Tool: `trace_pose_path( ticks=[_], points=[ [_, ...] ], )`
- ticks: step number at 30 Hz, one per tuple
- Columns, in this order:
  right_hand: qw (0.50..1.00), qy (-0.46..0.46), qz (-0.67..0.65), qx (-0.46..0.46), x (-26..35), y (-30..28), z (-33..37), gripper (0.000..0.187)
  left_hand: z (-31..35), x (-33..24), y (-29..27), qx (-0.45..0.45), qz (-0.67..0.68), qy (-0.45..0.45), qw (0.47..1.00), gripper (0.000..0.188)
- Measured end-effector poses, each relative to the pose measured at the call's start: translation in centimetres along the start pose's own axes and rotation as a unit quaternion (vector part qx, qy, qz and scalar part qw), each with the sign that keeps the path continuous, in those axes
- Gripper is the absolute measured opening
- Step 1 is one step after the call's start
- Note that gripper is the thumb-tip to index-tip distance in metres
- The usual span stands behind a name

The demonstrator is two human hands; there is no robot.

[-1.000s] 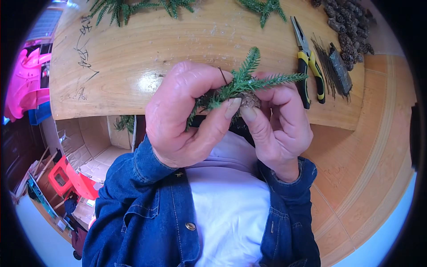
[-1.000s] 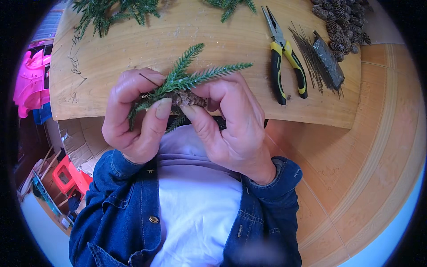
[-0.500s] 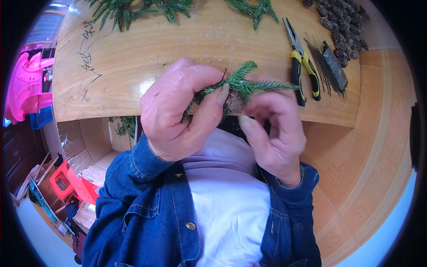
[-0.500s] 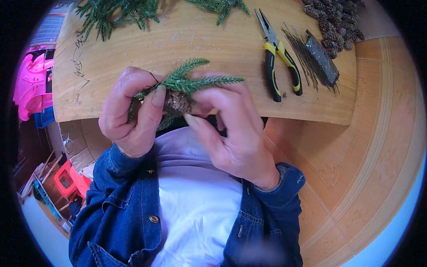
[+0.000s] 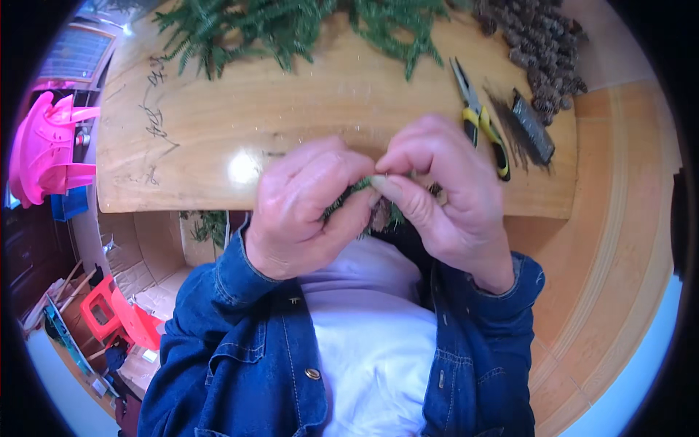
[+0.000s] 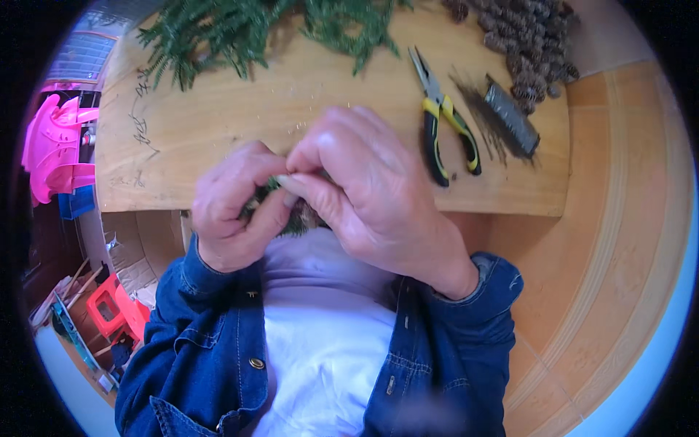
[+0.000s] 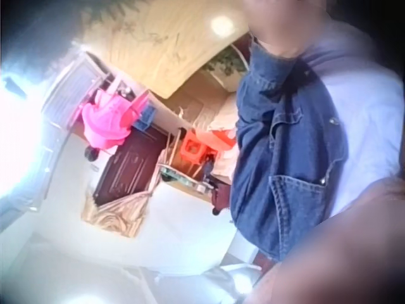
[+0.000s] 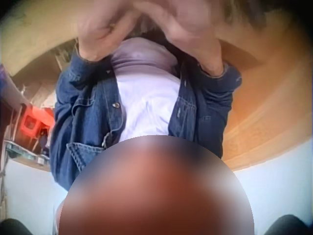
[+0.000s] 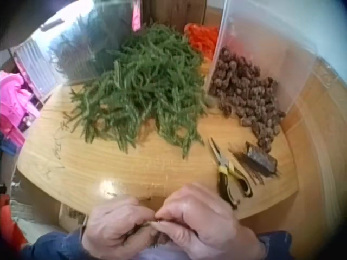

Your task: Assembling a decorative wreath using pine branches, pine cones, and wire.

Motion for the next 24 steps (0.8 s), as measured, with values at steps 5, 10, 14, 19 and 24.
trace_pose_path(
  ticks=[5,10,14,19,24],
  points=[
    [0.999,0.001,-0.015,-0.029,0.5,-0.1,0.0,0.012,-0.1,0.1,0.2,0.006,0.042,0.006,0.999,0.018],
    [0.998,0.032,-0.029,-0.043,0.5,0.5,0.1,0.012,0.3,0.3,-0.2,-0.008,0.045,-0.026,0.999,0.016],
    [0.996,0.053,-0.047,-0.049,0.1,0.5,-0.4,0.010,0.2,0.8,-0.7,-0.019,0.064,-0.051,0.996,0.012],
    [0.998,0.032,-0.037,-0.050,0.4,0.4,-0.6,0.009,0.5,1.9,-0.5,-0.002,0.166,-0.106,0.980,0.006],
    [0.998,-0.031,0.045,-0.021,0.7,0.4,-0.5,0.009,0.8,2.7,-0.1,0.044,0.251,-0.142,0.956,0.007]
  ],
)
Point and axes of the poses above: each hand's wrist, its own z-axis away from the middle knuckle, its own y-axis out of the palm, x = y × z, the point moved 6 cm from there along -z, towards the middle knuckle, and after that the axes turned 6 degrees about x, right-handed, at the moved point
